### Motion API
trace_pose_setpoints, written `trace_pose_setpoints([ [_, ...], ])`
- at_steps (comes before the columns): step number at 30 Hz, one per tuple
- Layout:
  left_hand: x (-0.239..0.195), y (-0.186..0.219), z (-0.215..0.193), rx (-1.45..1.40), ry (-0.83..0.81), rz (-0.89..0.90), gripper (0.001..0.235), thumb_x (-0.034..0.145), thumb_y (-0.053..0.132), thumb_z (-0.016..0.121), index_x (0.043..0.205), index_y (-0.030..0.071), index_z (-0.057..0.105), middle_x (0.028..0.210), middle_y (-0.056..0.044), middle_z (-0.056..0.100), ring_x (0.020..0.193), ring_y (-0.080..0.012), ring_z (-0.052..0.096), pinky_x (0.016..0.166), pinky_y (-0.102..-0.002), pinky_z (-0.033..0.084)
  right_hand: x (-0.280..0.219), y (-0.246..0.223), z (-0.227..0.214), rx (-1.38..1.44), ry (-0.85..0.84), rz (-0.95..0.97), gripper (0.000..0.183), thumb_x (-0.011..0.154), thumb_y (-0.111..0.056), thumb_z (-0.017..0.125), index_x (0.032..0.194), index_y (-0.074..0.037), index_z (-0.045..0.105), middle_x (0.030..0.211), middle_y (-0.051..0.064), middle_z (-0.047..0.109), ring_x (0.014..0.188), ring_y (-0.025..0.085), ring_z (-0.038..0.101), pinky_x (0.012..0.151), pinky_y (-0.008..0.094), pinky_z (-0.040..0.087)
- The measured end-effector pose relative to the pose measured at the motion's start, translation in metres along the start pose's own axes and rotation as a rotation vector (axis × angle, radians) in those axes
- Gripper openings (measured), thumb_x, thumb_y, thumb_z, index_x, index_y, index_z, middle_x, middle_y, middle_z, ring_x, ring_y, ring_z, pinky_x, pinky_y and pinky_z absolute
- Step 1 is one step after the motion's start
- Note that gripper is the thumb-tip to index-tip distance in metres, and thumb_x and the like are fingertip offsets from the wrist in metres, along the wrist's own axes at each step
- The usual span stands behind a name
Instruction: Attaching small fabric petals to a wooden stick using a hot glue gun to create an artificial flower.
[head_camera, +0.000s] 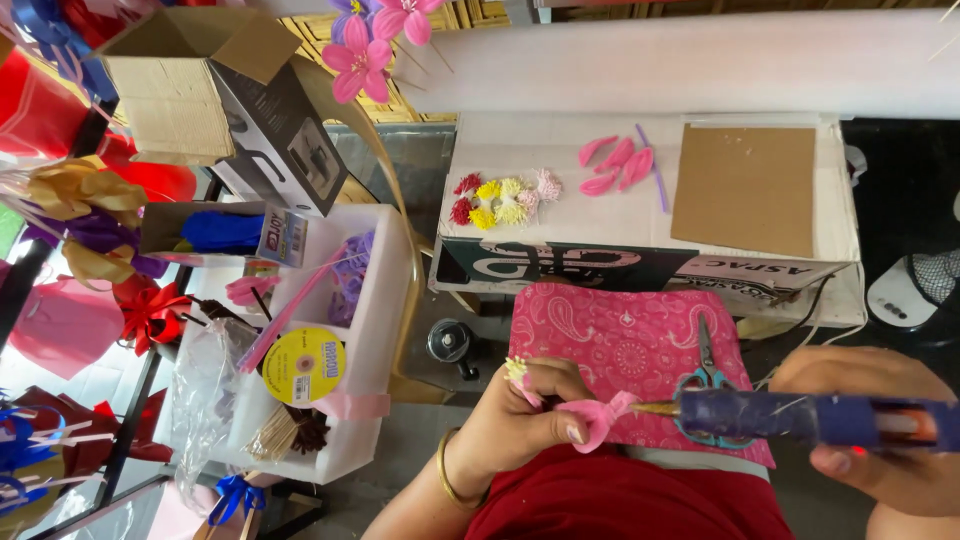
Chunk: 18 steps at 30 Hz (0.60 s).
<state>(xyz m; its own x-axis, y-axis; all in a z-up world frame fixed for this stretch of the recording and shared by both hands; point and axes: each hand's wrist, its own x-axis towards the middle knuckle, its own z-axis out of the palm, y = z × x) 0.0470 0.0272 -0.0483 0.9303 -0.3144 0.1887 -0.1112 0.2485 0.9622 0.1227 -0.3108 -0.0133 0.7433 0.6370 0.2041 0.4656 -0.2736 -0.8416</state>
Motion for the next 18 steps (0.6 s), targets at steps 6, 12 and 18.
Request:
trace_pose_setpoints([
  [6, -0.003, 0.006, -0.002, 0.032, -0.018, 0.017, 0.034, 0.093, 0.046, 0.074, 0.089, 0.013, 0.071, 0.083, -0.002, 0.07, 0.078, -0.0136, 0.061, 0.072, -0.029, 0.047, 0.006, -0.012, 0.009, 0.025, -0.033, 0.013, 0.05, 0.08, -0.064, 0.065, 0.067, -0.017, 0.072, 0.06, -0.001, 0.071, 0.048, 0.014, 0.069, 0.047, 0.027, 0.053],
  [12, -0.006, 0.006, 0.0, 0.054, -0.004, 0.019, 0.037, 0.093, 0.049, 0.073, 0.09, 0.012, 0.071, 0.084, -0.003, 0.068, 0.078, -0.0145, 0.061, 0.072, -0.029, 0.048, 0.008, -0.015, 0.008, -0.021, -0.059, 0.015, 0.048, 0.081, -0.063, 0.064, 0.062, -0.019, 0.069, 0.058, -0.003, 0.069, 0.047, 0.013, 0.066, 0.045, 0.028, 0.052],
  [18, -0.006, 0.006, 0.002, 0.058, 0.002, 0.001, 0.034, 0.092, 0.046, 0.075, 0.089, 0.013, 0.071, 0.084, -0.002, 0.067, 0.079, -0.0145, 0.06, 0.072, -0.03, 0.048, 0.001, -0.005, 0.007, -0.07, -0.074, 0.038, 0.051, 0.078, -0.067, 0.064, 0.066, -0.019, 0.071, 0.059, -0.003, 0.071, 0.046, 0.015, 0.065, 0.046, 0.03, 0.051],
])
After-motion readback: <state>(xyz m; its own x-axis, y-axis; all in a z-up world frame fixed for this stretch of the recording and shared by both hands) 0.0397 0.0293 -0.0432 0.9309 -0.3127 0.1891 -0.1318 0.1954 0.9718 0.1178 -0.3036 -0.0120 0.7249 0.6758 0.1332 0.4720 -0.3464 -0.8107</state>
